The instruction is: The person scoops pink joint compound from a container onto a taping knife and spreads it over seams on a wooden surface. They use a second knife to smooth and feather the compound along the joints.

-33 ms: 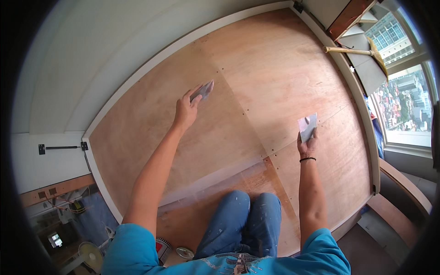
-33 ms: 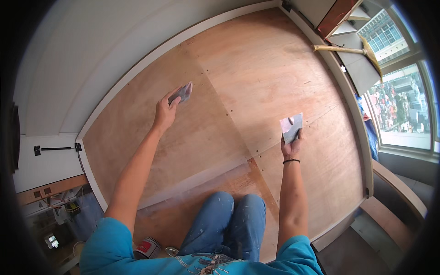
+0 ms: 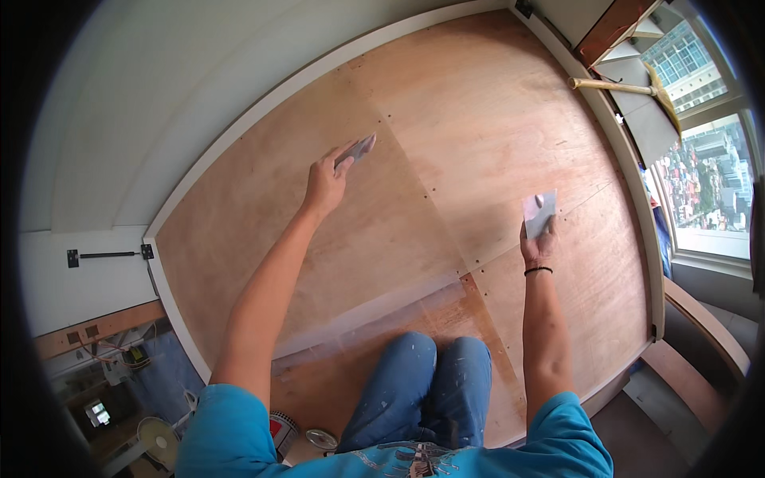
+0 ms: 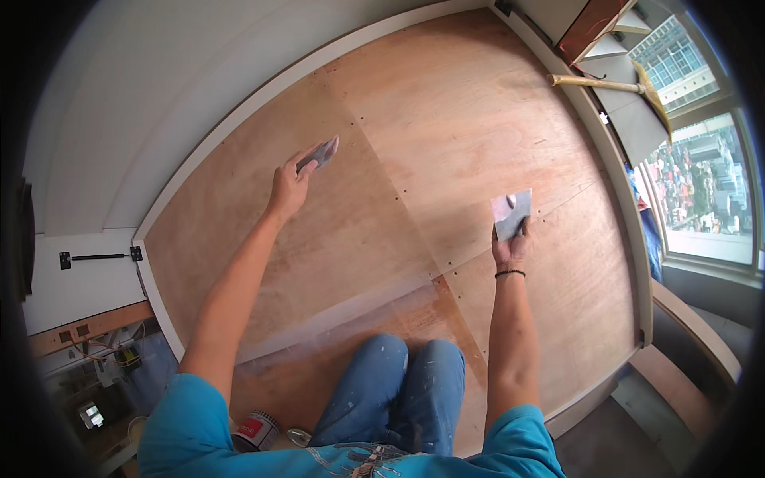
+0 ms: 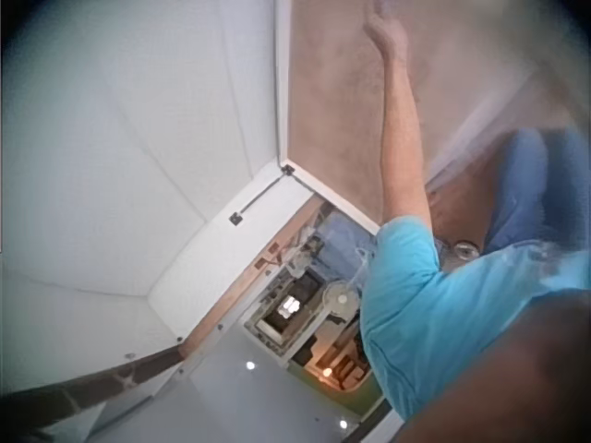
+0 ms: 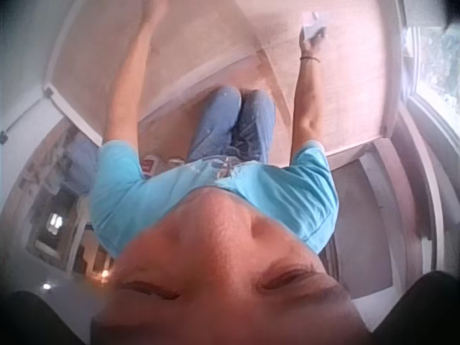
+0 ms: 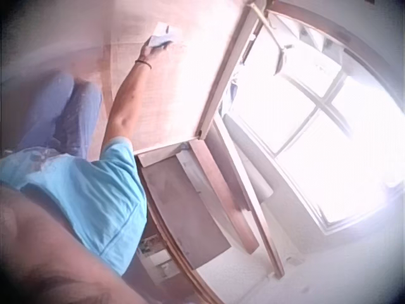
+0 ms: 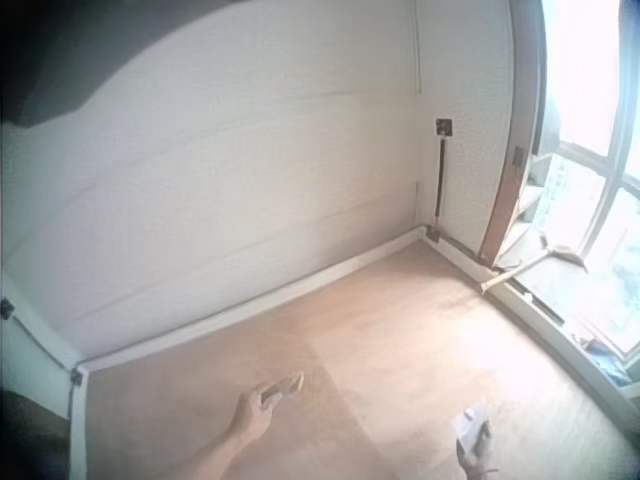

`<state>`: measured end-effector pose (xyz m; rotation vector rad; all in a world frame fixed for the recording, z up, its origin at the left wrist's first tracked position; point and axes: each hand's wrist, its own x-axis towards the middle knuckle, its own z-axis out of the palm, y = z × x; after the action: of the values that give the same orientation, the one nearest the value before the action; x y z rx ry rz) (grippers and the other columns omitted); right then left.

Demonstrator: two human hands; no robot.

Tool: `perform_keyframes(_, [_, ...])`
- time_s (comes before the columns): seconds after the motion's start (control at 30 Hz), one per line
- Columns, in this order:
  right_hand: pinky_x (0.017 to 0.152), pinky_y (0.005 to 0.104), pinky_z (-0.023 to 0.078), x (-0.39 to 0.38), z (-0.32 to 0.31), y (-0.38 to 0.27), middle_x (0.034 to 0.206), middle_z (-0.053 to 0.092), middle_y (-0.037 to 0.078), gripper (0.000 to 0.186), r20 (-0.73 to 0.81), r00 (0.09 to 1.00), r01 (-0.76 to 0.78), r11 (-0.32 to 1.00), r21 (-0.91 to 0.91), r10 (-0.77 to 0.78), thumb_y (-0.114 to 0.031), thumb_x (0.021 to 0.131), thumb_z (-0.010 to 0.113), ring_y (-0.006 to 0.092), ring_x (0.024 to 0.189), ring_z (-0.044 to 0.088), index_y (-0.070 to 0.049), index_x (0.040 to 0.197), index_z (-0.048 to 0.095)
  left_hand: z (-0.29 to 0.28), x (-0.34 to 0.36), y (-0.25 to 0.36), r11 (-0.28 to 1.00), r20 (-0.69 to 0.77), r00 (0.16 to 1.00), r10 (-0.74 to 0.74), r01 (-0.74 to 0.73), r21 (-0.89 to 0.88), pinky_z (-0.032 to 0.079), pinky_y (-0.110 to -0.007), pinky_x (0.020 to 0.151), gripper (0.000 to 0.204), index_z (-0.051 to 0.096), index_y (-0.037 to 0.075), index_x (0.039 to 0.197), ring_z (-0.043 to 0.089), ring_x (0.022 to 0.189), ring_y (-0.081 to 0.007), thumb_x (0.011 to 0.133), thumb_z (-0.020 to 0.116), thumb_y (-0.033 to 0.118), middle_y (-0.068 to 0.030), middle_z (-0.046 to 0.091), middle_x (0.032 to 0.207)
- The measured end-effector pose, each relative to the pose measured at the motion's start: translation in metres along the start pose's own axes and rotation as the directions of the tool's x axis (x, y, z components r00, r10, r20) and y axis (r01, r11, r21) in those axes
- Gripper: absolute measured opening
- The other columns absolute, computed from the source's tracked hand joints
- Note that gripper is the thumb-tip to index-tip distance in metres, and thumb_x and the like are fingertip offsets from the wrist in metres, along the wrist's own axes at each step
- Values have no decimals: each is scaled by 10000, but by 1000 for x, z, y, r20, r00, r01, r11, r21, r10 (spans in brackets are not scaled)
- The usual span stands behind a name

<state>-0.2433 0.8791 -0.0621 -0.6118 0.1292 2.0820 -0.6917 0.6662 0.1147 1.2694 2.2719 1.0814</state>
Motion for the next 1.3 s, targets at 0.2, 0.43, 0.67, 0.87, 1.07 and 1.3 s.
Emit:
perform_keyframes(0.2, [986,482,576,118,-44,-11,1401,647,125,432,240,955,-206,972,108,176,-369,1064,554,295,1252,641,-66,1366,620,66,109,-72,941,215,961,174,-227,251,480,-400,1048,463,699,161,1318,660,1218,-300,936,563,-61,-77,714,1298])
perform_keyframes(0.43, [869,519,596,109,-23,4,1432,558,75,523,406,845,-458,862,217,347,-400,1090,501,329,1330,560,-70,1487,416,101,170,-131,758,328,892,310,-440,482,333,-423,1187,667,720,234,1309,580,1326,-207,839,493,-181,14,689,1354])
perform_keyframes(0.67, [879,556,589,109,-17,6,1488,494,44,499,464,803,-510,834,210,374,-440,1101,450,335,1351,532,-152,1508,436,99,138,-155,709,378,876,300,-470,525,323,-470,1188,687,710,251,1324,557,1359,-194,813,523,-169,47,661,1402])
perform_keyframes(0.87, [873,564,598,107,-22,4,1474,480,56,441,450,821,-475,858,194,353,-428,1120,386,375,1343,524,-290,1526,488,125,111,-127,673,316,871,376,-491,553,319,-484,1176,690,677,272,1368,546,1370,-189,839,540,-149,58,645,1423])
perform_keyframes(1.07, [877,555,600,108,-22,5,1476,480,57,437,449,824,-473,855,212,344,-432,1116,402,379,1330,536,-283,1512,510,119,54,-135,677,282,921,268,-388,625,322,-482,1128,618,633,241,1415,565,1318,-215,898,524,-79,17,635,1418])
perform_keyframes(1.3, [899,537,600,110,-22,8,1487,473,51,423,484,798,-503,839,207,359,-423,1112,418,377,1350,521,-269,1488,539,129,172,-108,648,70,995,-74,-5,762,346,-534,1038,520,600,196,1441,600,1261,-302,954,493,48,-84,643,1386])
